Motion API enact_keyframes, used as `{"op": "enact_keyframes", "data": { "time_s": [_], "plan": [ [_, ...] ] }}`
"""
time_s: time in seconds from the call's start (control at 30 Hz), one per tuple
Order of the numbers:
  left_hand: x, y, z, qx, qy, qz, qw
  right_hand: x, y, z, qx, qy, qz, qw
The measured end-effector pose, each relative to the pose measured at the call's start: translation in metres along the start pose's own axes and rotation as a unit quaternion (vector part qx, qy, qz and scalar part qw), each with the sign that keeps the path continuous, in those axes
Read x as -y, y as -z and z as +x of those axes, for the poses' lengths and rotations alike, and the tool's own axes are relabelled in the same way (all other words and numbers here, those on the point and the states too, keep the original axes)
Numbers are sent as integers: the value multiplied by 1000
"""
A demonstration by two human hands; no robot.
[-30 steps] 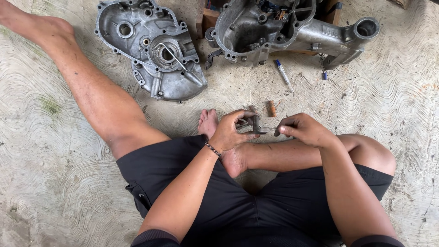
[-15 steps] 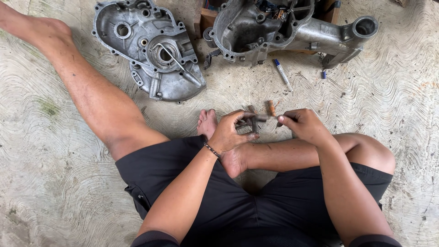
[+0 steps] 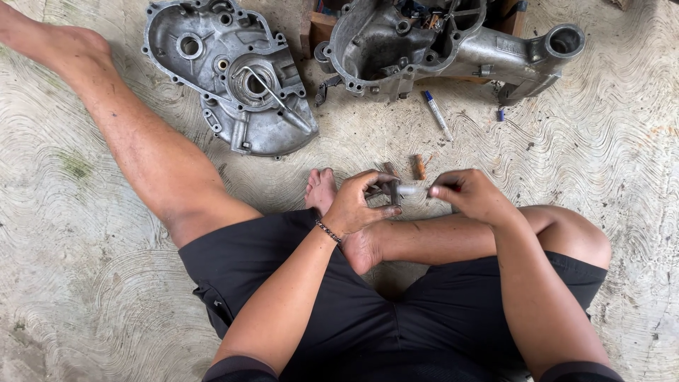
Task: The person sits on the floor of a motorcycle repair area and works on engine components. They hold a piston and fit rings onto it by hand, scrape and clean parts with a small tool, then use a hex key on the engine crankcase. They set parts down on the floor beside them as they go.
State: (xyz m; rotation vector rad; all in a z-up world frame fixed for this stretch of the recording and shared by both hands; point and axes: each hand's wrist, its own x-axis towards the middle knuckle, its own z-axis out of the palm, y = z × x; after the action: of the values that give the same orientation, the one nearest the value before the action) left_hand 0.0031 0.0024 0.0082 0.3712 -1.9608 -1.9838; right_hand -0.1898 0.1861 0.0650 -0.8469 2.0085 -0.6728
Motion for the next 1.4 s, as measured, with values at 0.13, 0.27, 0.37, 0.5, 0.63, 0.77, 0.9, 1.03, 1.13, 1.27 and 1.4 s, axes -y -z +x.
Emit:
{"op": "enact_keyframes", "data": {
  "time_s": [0.13,0.27,0.37,0.5,0.63,0.77,0.9,1.03,1.13,1.27,1.4],
  "plan": [
    [-2,1,1,4,-2,2,1000,-2,2,0,-8,-8,-5,1000],
    [0,1,0,4,-6,-4,1000,15,7,1,23,-11,-8,1000],
    [-1,0,0,4,-10,-4,1000,8,4,4,21,-13,5,1000],
    [2,0,1,10,-2,-12,1000,5,2,3,22,6,8,1000],
    [0,0,0,-1,8,-14,1000,-20,-2,7,-36,25,-27,999],
    [-1,1,2,8,1,-22,1000,-2,-4,3,44,25,41,998],
    [1,0,1,-6,13,-20,1000,-6,-4,1,1,22,30,999],
    [9,-3,1,-18,16,-24,999,7,-2,4,-63,37,39,997],
    [3,-1,5,-29,23,-46,998,-2,2,16,-142,33,-3,989],
    [-1,-2,6,-40,25,-53,997,24,8,42,-190,49,-78,977],
    [-5,2,6,-41,28,-58,997,29,3,88,-268,188,-90,941]
  ]
}}
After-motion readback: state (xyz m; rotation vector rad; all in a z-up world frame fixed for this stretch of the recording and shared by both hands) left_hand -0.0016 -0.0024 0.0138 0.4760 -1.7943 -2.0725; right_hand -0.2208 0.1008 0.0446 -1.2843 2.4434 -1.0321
